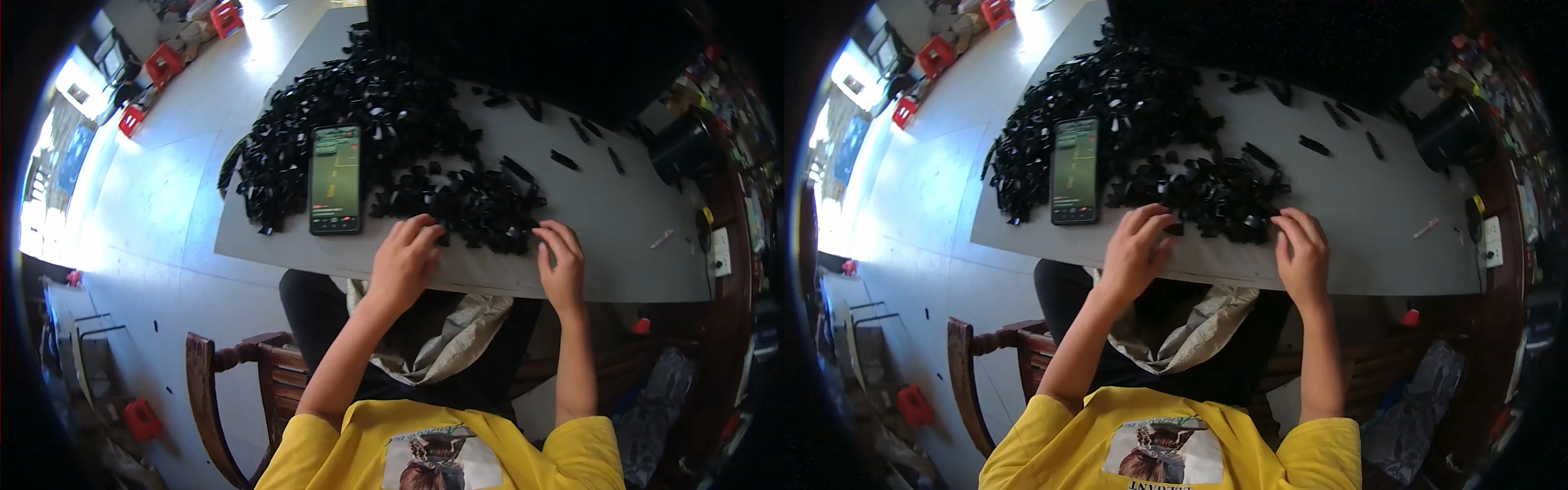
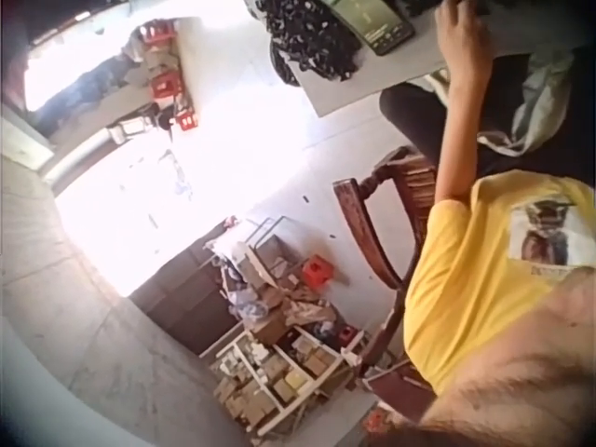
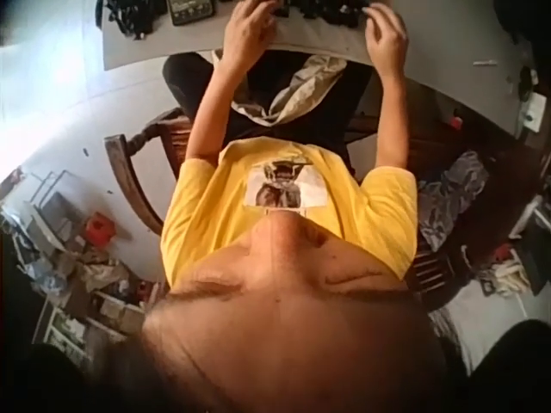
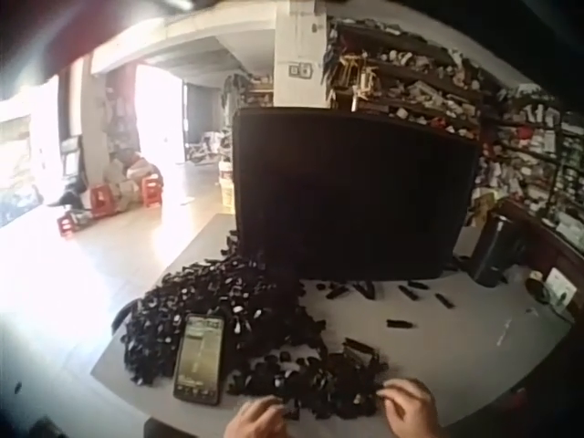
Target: Picking up small black plastic parts from a table and placing them into a bag.
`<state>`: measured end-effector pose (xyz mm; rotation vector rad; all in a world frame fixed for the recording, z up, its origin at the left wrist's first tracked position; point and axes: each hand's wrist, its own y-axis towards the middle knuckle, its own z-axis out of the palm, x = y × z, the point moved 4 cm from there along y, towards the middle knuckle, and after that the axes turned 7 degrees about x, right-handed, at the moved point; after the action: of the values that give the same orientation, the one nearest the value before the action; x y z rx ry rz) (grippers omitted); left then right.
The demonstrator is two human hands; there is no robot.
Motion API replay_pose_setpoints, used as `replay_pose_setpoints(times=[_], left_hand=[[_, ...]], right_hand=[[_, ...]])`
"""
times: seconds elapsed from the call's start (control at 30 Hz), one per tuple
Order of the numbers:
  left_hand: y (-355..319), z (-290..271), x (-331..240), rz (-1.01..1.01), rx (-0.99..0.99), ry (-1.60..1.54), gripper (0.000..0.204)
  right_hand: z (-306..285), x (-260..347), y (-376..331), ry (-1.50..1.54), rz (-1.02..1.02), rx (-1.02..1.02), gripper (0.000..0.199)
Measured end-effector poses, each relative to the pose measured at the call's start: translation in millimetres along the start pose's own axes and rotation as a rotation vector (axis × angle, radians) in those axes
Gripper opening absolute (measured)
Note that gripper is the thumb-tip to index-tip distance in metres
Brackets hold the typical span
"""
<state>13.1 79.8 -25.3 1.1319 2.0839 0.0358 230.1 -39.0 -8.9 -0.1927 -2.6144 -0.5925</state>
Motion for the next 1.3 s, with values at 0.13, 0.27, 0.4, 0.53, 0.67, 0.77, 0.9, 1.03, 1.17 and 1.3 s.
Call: replay_pose_setpoints(times=[0.13, 0.27, 0.4, 0.53, 0.67, 0.77, 0.9, 1.03, 1.17, 1.3], left_hand=[[4, 8, 3, 0.005, 0.024, 0.027, 0.030], [1, 6, 3, -0.026, 0.035, 0.017, 0.029], [-2, 2, 2, -0.008, -0.025, 0.042, 0.027], [-15, -23, 4, -0.032, -0.171, 0.103, 0.026], [-38, -57, 41, -0.094, -0.525, 0.156, 0.031], [-40, -72, 67, -0.276, -0.502, 0.215, 0.034], [-31, -73, 91, -0.298, -0.479, 0.193, 0.037], [-34, -69, 89, -0.231, -0.562, 0.133, 0.040], [-37, -70, 90, -0.240, -0.590, 0.096, 0.040], [-36, -71, 88, -0.223, -0.584, 0.094, 0.041]], right_hand=[[5, -1, -4, -0.063, 0.015, -0.004, 0.026], [11, -5, -1, -0.093, 0.042, -0.024, 0.031], [18, -11, -2, -0.114, 0.091, -0.044, 0.033], [21, -17, -4, -0.064, 0.113, -0.053, 0.031], [19, -17, -6, -0.101, 0.108, -0.065, 0.030], [19, -18, -6, -0.071, 0.138, -0.074, 0.029], [21, -20, -7, -0.092, 0.121, -0.075, 0.028], [20, -25, -8, -0.064, 0.128, -0.083, 0.027], [20, -28, -9, -0.023, 0.156, -0.084, 0.026], [20, -30, -9, -0.008, 0.157, -0.087, 0.026]])
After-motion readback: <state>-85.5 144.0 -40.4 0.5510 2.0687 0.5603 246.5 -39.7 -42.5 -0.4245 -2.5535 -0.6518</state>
